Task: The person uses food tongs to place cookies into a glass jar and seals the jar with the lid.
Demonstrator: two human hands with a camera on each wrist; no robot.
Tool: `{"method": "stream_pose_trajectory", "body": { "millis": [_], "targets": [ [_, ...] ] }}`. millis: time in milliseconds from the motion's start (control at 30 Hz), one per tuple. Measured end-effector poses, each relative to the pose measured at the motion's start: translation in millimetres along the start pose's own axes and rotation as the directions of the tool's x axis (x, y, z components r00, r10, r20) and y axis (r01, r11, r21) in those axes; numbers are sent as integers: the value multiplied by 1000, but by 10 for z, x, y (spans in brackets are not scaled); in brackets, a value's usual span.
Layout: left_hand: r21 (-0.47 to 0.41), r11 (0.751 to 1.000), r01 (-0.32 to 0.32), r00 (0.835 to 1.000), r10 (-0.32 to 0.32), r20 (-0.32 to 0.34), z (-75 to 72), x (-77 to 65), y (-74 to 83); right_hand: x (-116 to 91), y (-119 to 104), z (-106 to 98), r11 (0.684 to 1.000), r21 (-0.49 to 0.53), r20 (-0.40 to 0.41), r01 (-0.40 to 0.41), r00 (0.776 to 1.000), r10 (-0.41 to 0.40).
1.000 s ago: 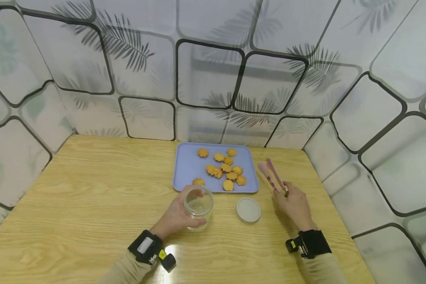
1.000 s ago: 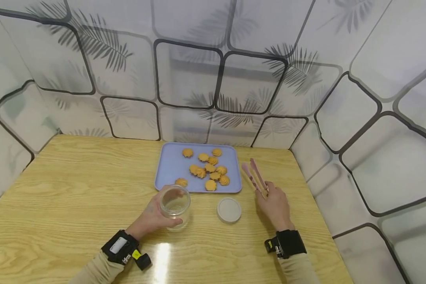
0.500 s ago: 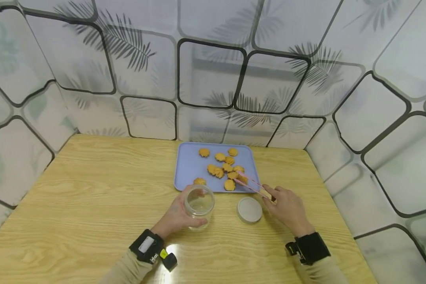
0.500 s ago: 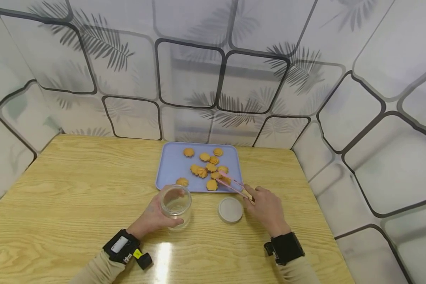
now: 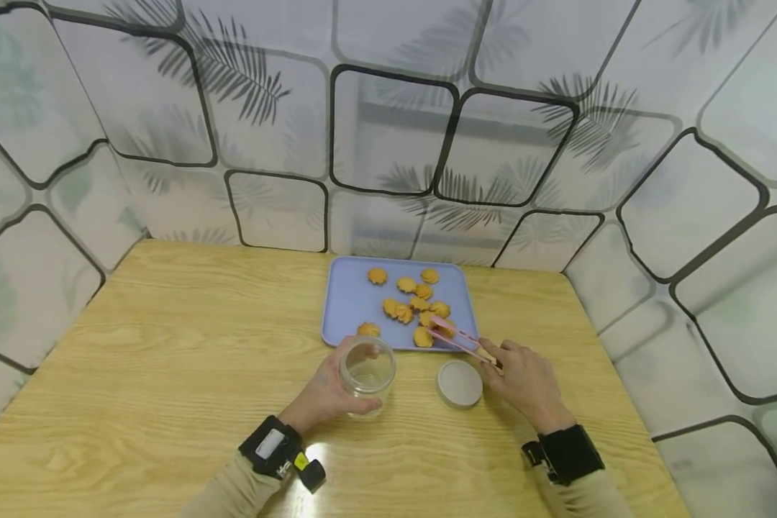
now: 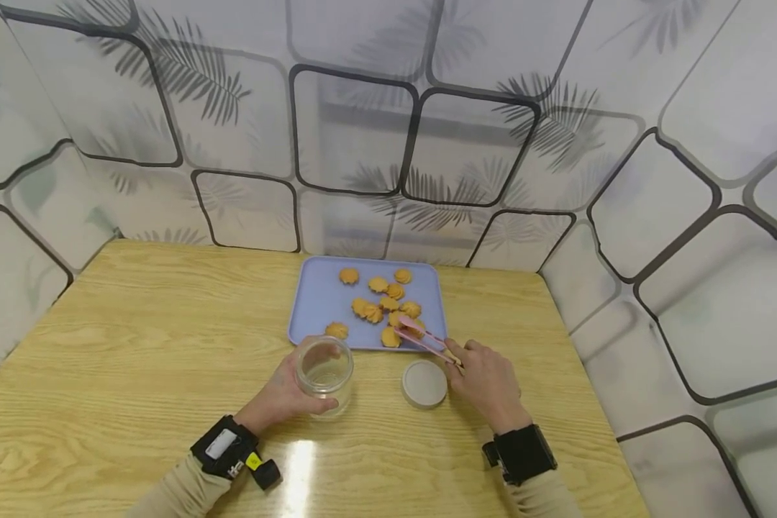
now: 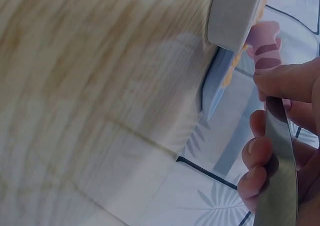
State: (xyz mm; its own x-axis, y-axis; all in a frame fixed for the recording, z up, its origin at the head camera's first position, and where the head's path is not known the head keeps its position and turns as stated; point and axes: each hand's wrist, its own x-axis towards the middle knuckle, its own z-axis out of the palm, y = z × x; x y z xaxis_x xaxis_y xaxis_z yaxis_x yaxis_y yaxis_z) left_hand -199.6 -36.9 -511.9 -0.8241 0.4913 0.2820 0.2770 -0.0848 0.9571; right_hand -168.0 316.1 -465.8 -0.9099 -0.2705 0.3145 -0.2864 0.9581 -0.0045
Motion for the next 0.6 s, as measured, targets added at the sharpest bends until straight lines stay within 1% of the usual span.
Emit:
{"method": "stream_pose_trajectory", "body": {
  "millis": [200,267,467,600],
  "targets": [
    [-5,1000,-11,1000,11,2,-23,14,-5,63,-5,-31,997,-58,-26,45,999,-47],
    [-5,1000,-16,1000,16,5,-25,19,-7,85,-16,-28,996,-68,-34,49,998,-51],
    [-10,1000,-7,1000,7,-1,-9,19,-15,147,-56,27,997,-74,-15,26,1000,-27],
    [-19,1000,1,1000,-1,-6,7,14,-19,170,-84,53,998,-56,-4,19,1000,-19]
  ]
}}
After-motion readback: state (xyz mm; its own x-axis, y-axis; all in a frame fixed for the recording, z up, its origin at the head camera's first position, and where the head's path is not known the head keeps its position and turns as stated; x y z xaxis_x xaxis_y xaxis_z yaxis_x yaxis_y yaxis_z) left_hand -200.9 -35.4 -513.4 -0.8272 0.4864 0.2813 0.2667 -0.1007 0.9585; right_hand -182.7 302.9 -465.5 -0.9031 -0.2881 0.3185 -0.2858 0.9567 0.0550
